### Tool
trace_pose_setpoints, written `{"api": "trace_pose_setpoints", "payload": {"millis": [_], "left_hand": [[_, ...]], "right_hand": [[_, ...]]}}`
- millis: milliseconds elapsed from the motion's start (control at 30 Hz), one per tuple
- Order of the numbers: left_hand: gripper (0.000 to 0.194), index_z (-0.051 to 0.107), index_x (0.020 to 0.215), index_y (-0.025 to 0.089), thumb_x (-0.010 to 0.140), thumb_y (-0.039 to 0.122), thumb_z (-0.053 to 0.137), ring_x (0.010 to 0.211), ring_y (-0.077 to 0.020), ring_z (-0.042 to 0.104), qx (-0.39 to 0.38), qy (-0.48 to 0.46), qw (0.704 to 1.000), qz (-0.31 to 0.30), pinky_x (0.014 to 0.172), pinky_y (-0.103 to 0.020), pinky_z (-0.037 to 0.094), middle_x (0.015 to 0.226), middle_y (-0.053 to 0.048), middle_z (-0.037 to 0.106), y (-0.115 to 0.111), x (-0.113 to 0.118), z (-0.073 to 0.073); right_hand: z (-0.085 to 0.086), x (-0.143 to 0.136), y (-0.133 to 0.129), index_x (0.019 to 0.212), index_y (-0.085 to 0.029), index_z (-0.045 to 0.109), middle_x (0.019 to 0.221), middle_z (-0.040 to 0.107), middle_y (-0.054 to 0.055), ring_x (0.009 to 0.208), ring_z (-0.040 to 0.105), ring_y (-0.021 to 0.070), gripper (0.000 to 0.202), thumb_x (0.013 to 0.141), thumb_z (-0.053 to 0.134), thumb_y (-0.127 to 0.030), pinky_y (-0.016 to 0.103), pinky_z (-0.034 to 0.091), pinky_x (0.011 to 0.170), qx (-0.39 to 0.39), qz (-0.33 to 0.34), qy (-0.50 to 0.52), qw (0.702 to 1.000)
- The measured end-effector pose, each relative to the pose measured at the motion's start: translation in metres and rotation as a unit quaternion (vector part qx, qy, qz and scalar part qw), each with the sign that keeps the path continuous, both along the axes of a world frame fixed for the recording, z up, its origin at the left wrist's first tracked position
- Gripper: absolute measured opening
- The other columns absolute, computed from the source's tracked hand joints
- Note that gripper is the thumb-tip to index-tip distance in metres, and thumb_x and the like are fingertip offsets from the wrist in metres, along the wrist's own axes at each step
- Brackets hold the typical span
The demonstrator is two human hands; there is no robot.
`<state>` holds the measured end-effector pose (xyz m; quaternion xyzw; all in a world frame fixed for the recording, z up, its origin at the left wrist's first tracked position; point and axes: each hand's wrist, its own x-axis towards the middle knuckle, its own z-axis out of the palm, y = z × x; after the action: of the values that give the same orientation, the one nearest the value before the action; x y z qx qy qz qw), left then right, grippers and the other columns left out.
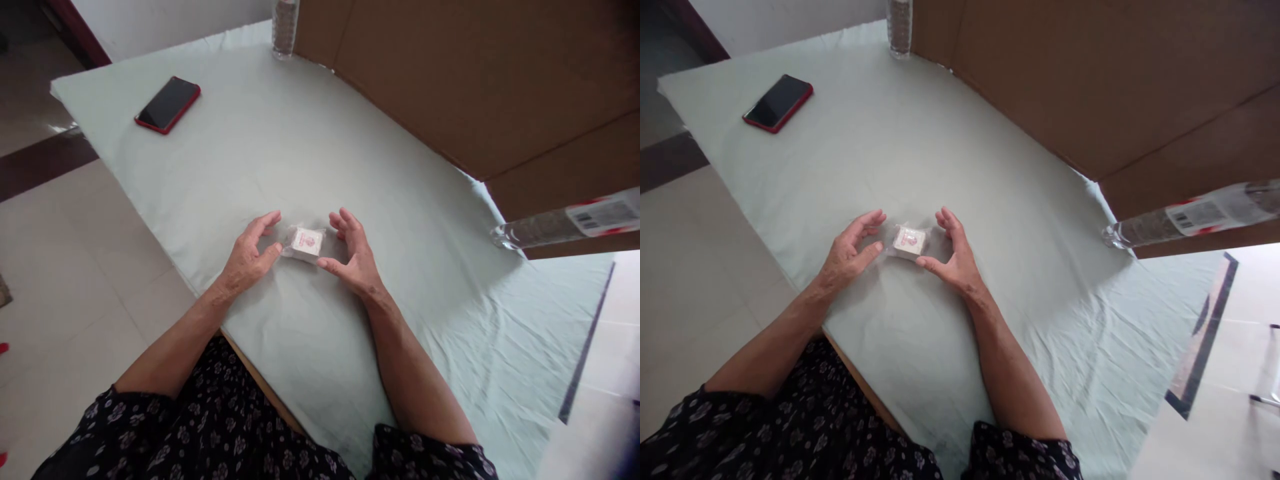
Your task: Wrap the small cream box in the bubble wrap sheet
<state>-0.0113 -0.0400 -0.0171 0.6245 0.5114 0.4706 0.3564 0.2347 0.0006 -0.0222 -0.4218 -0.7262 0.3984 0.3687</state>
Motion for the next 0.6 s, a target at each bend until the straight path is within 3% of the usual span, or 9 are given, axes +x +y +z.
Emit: {"api": "trace_pose_setpoints", "payload": {"millis": [167,400,500,600], "left_hand": [[0.063,0.041,0.153,0.021,0.092,0.026,0.056,0.149,-0.0306,0.041,0.061,0.133,0.989,-0.017,0.122,-0.054,0.036,0.154,-0.014,0.051,-0.004,0.0,0.0],[0.065,0.027,0.16,0.019,0.099,0.029,0.047,0.134,-0.0286,0.058,0.008,0.124,0.992,0.0,0.117,-0.055,0.041,0.14,-0.017,0.064,-0.004,0.003,-0.005],[0.06,0.033,0.158,0.019,0.1,0.029,0.044,0.13,-0.027,0.06,0.017,0.132,0.991,0.027,0.116,-0.053,0.042,0.134,-0.015,0.068,-0.003,0.003,-0.008],[0.055,0.044,0.152,0.019,0.098,0.029,0.045,0.136,-0.0292,0.055,0.029,0.187,0.98,0.052,0.119,-0.053,0.037,0.14,-0.014,0.064,-0.003,-0.002,-0.011]], "right_hand": [[-0.003,0.002,0.0,0.161,-0.033,0.027,0.161,0.043,0.014,0.15,0.04,0.037,0.115,0.068,0.079,-0.076,0.06,0.031,0.123,-0.006,-0.003,-0.013,1.0],[0.001,-0.005,-0.006,0.158,-0.033,0.034,0.147,0.059,0.013,0.137,0.054,0.0363,0.109,0.069,0.08,-0.074,0.061,0.033,0.121,-0.01,0.003,-0.04,0.999],[0.002,-0.003,-0.006,0.155,-0.034,0.039,0.15,0.057,0.011,0.137,0.055,0.0326,0.09,0.081,0.063,-0.079,0.058,0.037,0.119,-0.034,-0.011,0.035,0.999],[-0.003,0.005,0.0,0.149,-0.031,0.046,0.146,0.06,0.01,0.137,0.055,0.0287,0.067,0.096,0.045,-0.072,0.055,0.039,0.119,-0.034,-0.089,0.066,0.993]]}}
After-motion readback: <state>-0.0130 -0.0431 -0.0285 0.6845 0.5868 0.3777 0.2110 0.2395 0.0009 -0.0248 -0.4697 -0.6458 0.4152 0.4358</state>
